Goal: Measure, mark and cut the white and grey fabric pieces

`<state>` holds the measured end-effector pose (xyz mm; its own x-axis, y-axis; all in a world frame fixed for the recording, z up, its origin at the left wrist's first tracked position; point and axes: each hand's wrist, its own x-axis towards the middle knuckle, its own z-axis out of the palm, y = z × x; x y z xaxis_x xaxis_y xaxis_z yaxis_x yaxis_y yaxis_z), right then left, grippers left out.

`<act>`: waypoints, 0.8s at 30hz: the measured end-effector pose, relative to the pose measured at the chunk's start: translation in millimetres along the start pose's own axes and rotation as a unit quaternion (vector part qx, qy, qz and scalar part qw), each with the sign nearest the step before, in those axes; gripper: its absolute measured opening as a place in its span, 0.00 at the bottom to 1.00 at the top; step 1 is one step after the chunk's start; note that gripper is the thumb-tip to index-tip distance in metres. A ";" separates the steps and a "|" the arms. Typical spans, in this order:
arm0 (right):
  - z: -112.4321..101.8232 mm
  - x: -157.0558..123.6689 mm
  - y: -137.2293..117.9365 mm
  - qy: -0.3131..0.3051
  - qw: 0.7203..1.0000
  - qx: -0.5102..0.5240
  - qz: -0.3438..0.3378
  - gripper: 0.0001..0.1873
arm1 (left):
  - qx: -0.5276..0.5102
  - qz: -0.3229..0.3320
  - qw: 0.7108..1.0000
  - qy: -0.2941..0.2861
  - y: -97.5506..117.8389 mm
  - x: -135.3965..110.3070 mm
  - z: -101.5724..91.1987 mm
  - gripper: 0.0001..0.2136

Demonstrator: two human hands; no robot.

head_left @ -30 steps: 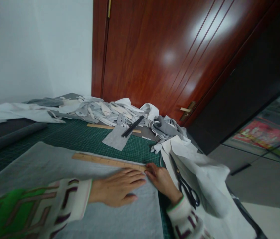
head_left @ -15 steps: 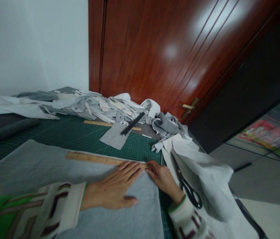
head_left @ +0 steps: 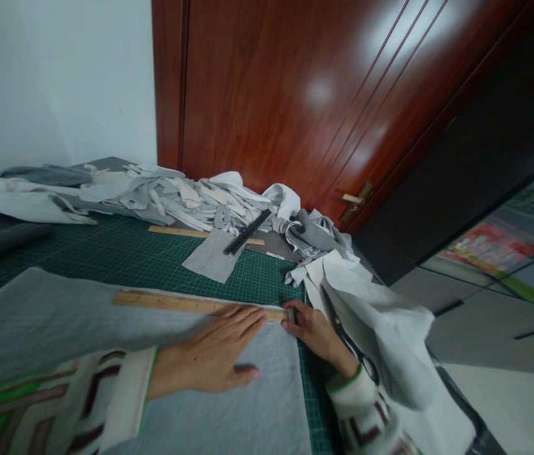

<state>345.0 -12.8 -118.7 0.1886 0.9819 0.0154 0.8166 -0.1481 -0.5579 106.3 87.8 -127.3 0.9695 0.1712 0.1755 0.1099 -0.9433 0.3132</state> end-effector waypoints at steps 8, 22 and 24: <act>0.6 -1.1 -2.0 0.007 1.000 0.030 0.002 0.15 | 0.023 0.003 0.999 -0.024 0.1 -1.0 2.8 0.37; 4.4 -4.7 -2.4 -0.010 0.999 0.032 -0.016 0.12 | 0.015 0.024 0.999 0.037 1.0 2.0 -0.2 0.34; 4.4 -4.8 -2.2 -0.013 0.999 0.034 -0.019 0.11 | 0.013 0.024 0.999 0.035 1.4 2.3 -1.9 0.35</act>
<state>339.9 -16.6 -121.3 0.1430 0.9896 0.0161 0.7834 -0.1032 -0.6129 108.2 87.5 -124.7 0.9560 0.1450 0.2550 0.0708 -0.9576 0.2791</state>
